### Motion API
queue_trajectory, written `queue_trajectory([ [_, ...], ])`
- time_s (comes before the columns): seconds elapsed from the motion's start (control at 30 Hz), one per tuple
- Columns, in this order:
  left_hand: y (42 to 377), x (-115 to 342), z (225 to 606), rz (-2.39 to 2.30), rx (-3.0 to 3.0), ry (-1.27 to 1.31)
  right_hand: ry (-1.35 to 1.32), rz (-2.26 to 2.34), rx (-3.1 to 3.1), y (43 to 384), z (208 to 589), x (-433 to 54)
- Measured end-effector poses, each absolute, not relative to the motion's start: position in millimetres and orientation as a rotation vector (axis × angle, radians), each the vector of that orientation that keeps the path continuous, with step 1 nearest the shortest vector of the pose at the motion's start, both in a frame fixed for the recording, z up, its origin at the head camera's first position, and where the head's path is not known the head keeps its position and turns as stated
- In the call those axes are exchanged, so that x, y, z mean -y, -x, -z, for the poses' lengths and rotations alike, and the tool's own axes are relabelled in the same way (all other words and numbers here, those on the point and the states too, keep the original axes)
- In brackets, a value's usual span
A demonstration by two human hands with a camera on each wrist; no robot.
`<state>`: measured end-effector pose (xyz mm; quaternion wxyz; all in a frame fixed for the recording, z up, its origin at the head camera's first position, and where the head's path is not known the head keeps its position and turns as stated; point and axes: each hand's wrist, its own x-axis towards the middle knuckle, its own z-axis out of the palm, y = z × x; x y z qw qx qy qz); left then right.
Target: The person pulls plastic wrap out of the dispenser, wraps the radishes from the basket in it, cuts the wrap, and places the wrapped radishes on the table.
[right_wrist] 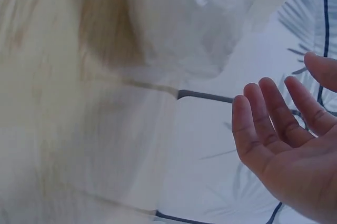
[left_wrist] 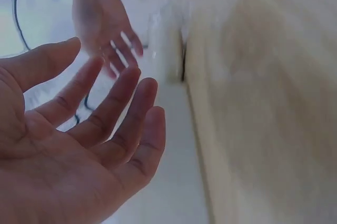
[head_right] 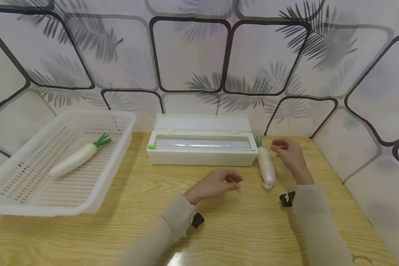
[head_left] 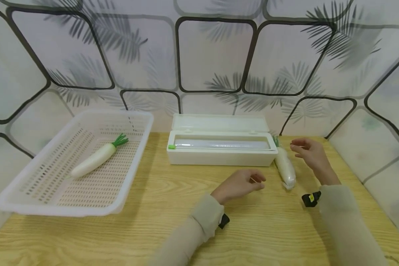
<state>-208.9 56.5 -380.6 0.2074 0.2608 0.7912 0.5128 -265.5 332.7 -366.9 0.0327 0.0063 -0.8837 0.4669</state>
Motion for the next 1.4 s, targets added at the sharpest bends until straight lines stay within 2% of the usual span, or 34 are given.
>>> queue_trajectory([
  [0.37,210.2,2.2,361.5,-1.329,-2.541,-0.806,-0.093,-1.172,2.669,251.4,351.3,-306.4],
  [0.7,218.8,55.0,360.1,-1.418,-2.769,-0.771,-0.327,-1.169,2.544,247.9,352.5,-287.0],
  [1.1,233.0,95.0,362.5,-1.471,-2.953,-0.801,-0.499,-1.105,2.508,252.6,362.9,-276.5],
  [1.4,246.6,109.7,368.7,-1.306,-3.128,-0.721,-0.564,-1.045,2.514,262.5,370.6,-273.2],
])
